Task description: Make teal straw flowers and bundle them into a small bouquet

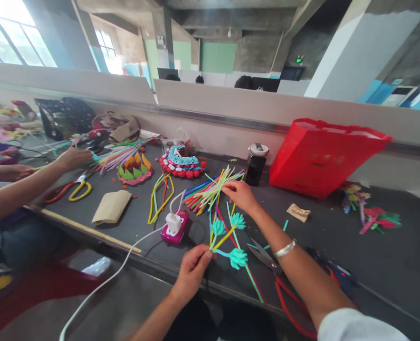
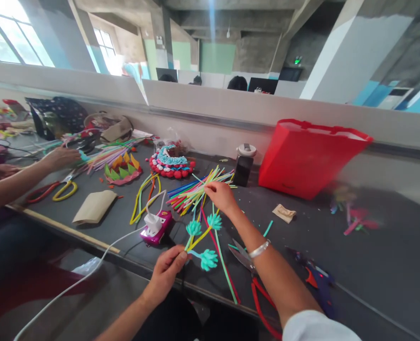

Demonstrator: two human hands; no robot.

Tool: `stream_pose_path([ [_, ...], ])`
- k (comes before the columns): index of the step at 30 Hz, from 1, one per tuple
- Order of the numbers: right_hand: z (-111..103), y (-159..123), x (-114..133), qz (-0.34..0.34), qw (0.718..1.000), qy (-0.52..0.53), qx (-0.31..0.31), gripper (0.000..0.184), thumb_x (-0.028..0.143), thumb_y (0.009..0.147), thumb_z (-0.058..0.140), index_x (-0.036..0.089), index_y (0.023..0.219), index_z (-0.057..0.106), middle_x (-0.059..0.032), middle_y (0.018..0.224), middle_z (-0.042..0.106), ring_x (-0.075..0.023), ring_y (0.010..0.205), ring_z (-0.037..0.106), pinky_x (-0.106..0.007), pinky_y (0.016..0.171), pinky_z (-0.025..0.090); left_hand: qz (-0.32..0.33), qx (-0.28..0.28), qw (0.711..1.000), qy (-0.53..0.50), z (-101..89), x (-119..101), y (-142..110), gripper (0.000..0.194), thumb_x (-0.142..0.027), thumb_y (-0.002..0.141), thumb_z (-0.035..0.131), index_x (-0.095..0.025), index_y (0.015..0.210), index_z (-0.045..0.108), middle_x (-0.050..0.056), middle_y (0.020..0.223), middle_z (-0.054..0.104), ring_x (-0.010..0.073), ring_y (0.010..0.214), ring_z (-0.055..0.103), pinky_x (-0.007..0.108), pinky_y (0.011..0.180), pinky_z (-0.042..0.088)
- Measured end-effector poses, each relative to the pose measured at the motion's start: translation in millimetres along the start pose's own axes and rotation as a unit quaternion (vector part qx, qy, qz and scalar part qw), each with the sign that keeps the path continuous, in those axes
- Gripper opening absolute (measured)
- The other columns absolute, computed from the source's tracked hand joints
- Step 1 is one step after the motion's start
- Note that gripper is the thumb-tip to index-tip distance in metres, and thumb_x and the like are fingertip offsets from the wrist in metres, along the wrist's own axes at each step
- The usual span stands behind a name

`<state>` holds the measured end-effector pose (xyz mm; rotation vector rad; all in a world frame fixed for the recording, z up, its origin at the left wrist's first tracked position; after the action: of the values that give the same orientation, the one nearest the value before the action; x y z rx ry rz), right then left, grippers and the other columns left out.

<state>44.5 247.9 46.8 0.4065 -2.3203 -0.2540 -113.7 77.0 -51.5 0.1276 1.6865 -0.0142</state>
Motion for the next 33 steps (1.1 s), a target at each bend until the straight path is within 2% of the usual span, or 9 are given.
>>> stream_pose_path([
  [4, 54.9, 53.0, 15.8, -0.048, 0.995, -0.065, 0.06, 0.024, 0.033, 0.095, 0.059, 0.015, 0.11, 0.063, -0.0063, 0.111, 0.066, -0.0192, 0.096, 0.066, -0.04, 0.084, 0.055, 0.003, 0.002, 1.0, 0.015, -1.9, -4.1, -1.3, 0.039, -0.05, 0.09, 0.054, -0.017, 0.076, 0.072, 0.003, 0.068, 0.057, 0.0156, 0.066, 0.049, 0.026, 0.063, 0.036],
  [9, 110.1, 88.1, 20.2, -0.083, 0.982, -0.126, 0.114, 0.029, 0.032, 0.095, 0.059, 0.018, 0.12, 0.06, -0.0086, 0.124, 0.061, -0.0219, 0.105, 0.063, -0.044, 0.089, 0.053, -0.006, 0.01, 1.0, 0.017, -2.5, -6.1, -2.5, 0.041, -0.05, 0.091, 0.053, -0.018, 0.074, 0.072, 0.004, 0.067, 0.058, 0.0164, 0.066, 0.051, 0.026, 0.064, 0.038],
  [13, 129.3, 96.7, 22.7, -0.106, 0.98, -0.111, 0.127, 0.03, 0.033, 0.095, 0.059, 0.018, 0.121, 0.059, -0.0088, 0.125, 0.06, -0.0222, 0.106, 0.062, -0.044, 0.089, 0.053, -0.006, -0.001, 1.0, 0.015, -4.8, -0.7, -3.2, 0.04, -0.05, 0.091, 0.053, -0.018, 0.075, 0.071, 0.004, 0.069, 0.06, 0.0169, 0.068, 0.053, 0.026, 0.065, 0.039],
  [16, 121.2, 96.6, 32.2, -0.125, 0.986, -0.047, 0.096, 0.029, 0.033, 0.095, 0.06, 0.017, 0.12, 0.06, -0.0083, 0.122, 0.062, -0.0216, 0.103, 0.063, -0.043, 0.088, 0.054, -0.004, -0.002, 1.0, 0.01, -3.9, 3.0, -3.8, 0.038, -0.048, 0.092, 0.053, -0.018, 0.077, 0.072, 0.004, 0.07, 0.059, 0.0159, 0.068, 0.053, 0.026, 0.065, 0.038],
  [21, 58.9, 97.0, 54.3, -0.149, 0.98, 0.124, -0.034, 0.021, 0.036, 0.097, 0.053, 0.017, 0.1, 0.062, -0.0043, 0.097, 0.069, -0.0176, 0.09, 0.066, -0.036, 0.083, 0.054, -0.013, -0.016, 0.999, -0.032, -3.3, 6.5, -2.8, 0.038, -0.048, 0.091, 0.054, -0.017, 0.077, 0.07, 0.001, 0.064, 0.053, 0.0123, 0.062, 0.044, 0.023, 0.057, 0.034],
  [26, -54.1, 76.7, 84.7, -0.159, 0.935, 0.262, -0.177, 0.018, 0.036, 0.098, 0.038, 0.024, 0.098, 0.051, -0.0012, 0.086, 0.065, -0.0137, 0.076, 0.065, -0.032, 0.077, 0.054, -0.045, -0.033, 0.992, -0.116, -2.2, 14.3, 2.9, 0.038, -0.052, 0.086, 0.061, -0.015, 0.081, 0.07, -0.002, 0.061, 0.047, 0.0086, 0.054, 0.034, 0.021, 0.049, 0.025],
  [28, -110.6, 41.3, 105.2, -0.181, 0.906, 0.302, -0.235, 0.013, 0.034, 0.097, 0.039, 0.026, 0.098, 0.049, 0.0005, 0.086, 0.061, -0.0126, 0.078, 0.064, -0.029, 0.075, 0.053, -0.052, -0.049, 0.984, -0.161, -3.3, 15.2, 4.9, 0.039, -0.053, 0.082, 0.065, -0.014, 0.079, 0.069, -0.003, 0.058, 0.044, 0.0074, 0.051, 0.031, 0.021, 0.047, 0.022],
  [30, -166.2, -19.2, 125.4, -0.233, 0.847, 0.365, -0.309, 0.005, 0.029, 0.091, 0.052, 0.026, 0.094, 0.053, 0.003, 0.077, 0.057, -0.0124, 0.07, 0.061, -0.028, 0.067, 0.052, -0.055, -0.061, 0.979, -0.184, -3.1, 12.7, 4.5, 0.04, -0.053, 0.08, 0.067, -0.014, 0.078, 0.069, -0.005, 0.055, 0.039, 0.0066, 0.049, 0.028, 0.021, 0.046, 0.02],
  [33, -204.7, -123.8, 144.0, -0.22, 0.847, 0.302, -0.379, 0.006, 0.021, 0.087, 0.056, 0.025, 0.089, 0.06, 0.0072, 0.059, 0.045, -0.0098, 0.046, 0.044, -0.022, 0.044, 0.038, -0.051, -0.073, 0.977, -0.193, 0.8, 0.4, -3.7, 0.04, -0.054, 0.079, 0.066, -0.014, 0.078, 0.067, -0.008, 0.052, 0.033, 0.0061, 0.047, 0.024, 0.021, 0.045, 0.018],
])
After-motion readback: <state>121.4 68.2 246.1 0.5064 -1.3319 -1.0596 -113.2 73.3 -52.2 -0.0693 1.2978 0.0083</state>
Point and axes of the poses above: each hand's wrist, its own y-axis towards the middle knuckle, its own z-axis out of the palm, x = y × z, the point moved 10 cm from there along y, towards the middle knuckle
